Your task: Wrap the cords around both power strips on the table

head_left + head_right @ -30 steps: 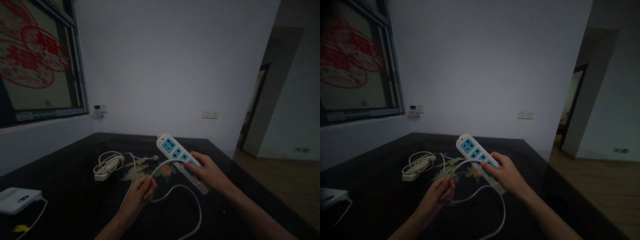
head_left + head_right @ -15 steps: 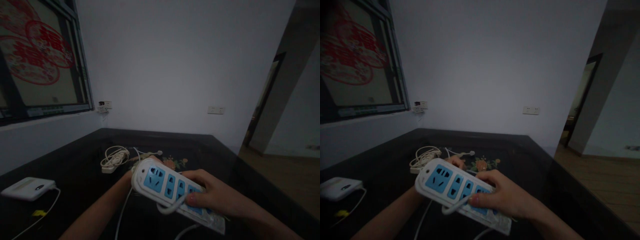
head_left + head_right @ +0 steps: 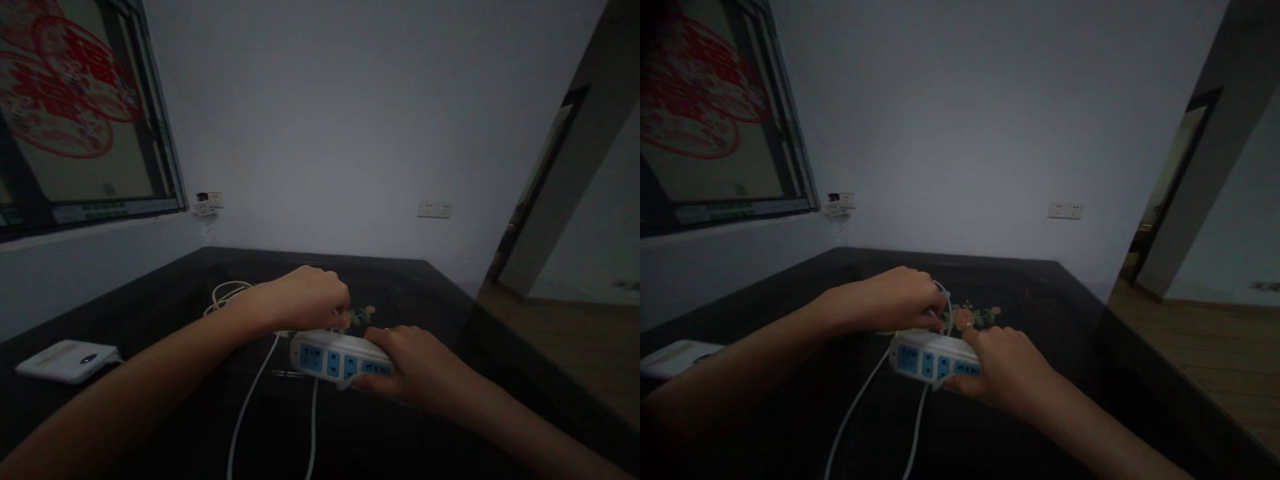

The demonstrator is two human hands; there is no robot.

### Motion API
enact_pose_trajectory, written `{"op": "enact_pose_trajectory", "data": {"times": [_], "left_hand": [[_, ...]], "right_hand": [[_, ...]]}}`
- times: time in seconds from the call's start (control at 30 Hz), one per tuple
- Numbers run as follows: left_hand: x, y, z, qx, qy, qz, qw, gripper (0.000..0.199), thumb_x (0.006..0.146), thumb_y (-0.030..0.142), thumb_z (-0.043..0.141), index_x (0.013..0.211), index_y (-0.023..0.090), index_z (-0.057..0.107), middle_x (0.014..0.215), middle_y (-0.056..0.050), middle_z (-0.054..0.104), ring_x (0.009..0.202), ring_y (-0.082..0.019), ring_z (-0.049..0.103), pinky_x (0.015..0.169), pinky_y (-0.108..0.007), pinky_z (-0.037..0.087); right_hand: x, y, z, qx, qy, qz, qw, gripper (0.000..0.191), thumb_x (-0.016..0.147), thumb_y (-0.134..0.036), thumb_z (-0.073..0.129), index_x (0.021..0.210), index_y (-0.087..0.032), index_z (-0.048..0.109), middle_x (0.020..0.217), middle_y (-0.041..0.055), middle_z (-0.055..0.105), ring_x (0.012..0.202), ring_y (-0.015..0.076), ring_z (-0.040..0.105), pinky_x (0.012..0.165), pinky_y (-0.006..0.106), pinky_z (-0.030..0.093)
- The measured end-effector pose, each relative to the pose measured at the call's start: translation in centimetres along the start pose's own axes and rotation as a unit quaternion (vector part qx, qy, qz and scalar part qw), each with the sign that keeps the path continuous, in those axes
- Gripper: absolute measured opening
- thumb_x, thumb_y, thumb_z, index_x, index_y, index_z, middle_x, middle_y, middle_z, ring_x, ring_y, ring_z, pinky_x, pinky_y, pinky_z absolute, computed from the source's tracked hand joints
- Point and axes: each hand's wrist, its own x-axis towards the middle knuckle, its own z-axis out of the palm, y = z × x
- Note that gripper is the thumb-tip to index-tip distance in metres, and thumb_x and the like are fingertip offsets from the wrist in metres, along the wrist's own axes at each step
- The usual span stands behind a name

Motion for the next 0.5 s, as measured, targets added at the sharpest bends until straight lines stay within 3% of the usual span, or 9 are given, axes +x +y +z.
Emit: {"op": "enact_pose_trajectory", "data": {"times": [0.1, 0.2, 0.37, 0.5], "left_hand": [[-0.4, 1.2, 1.0, 0.053, 0.005, -0.05, 0.997, 0.02, 0.084, 0.028, 0.053, 0.079, 0.018, 0.07, 0.068, -0.008, 0.063, 0.059, -0.02, 0.055, 0.062, -0.032, 0.038], [-1.0, 2.4, 2.8, 0.018, 0.034, -0.099, 0.994, 0.024, 0.09, 0.028, 0.044, 0.096, 0.016, 0.064, 0.073, -0.009, 0.064, 0.062, -0.022, 0.058, 0.064, -0.033, 0.04], [-2.6, 4.2, 7.3, -0.096, 0.135, -0.14, 0.976, 0.03, 0.094, 0.033, 0.034, 0.097, 0.017, 0.059, 0.079, -0.011, 0.066, 0.065, -0.024, 0.062, 0.061, -0.032, 0.04], [-2.9, 5.0, 10.3, -0.139, 0.187, -0.151, 0.961, 0.029, 0.094, 0.034, 0.032, 0.1, 0.019, 0.057, 0.079, -0.01, 0.068, 0.069, -0.025, 0.065, 0.06, -0.031, 0.039]], "right_hand": [[0.5, 1.3, 0.8, -0.035, 0.031, 0.04, 0.998, 0.039, 0.078, -0.051, 0.06, 0.099, -0.019, 0.065, 0.088, 0.0116, 0.071, 0.073, 0.0286, 0.067, 0.055, 0.03, 0.038], [0.5, 3.1, 1.3, -0.038, 0.071, 0.091, 0.993, 0.04, 0.08, -0.054, 0.055, 0.096, -0.018, 0.063, 0.082, 0.0111, 0.071, 0.07, 0.0272, 0.066, 0.053, 0.029, 0.035], [-0.1, 4.5, 1.0, 0.065, 0.133, 0.097, 0.984, 0.037, 0.08, -0.056, 0.056, 0.08, -0.02, 0.061, 0.072, 0.0047, 0.067, 0.063, 0.0185, 0.061, 0.053, 0.026, 0.033], [-0.1, 4.1, 1.5, 0.128, 0.158, 0.096, 0.974, 0.036, 0.078, -0.054, 0.06, 0.08, -0.019, 0.061, 0.07, 0.003, 0.065, 0.061, 0.016, 0.057, 0.054, 0.025, 0.032]]}}
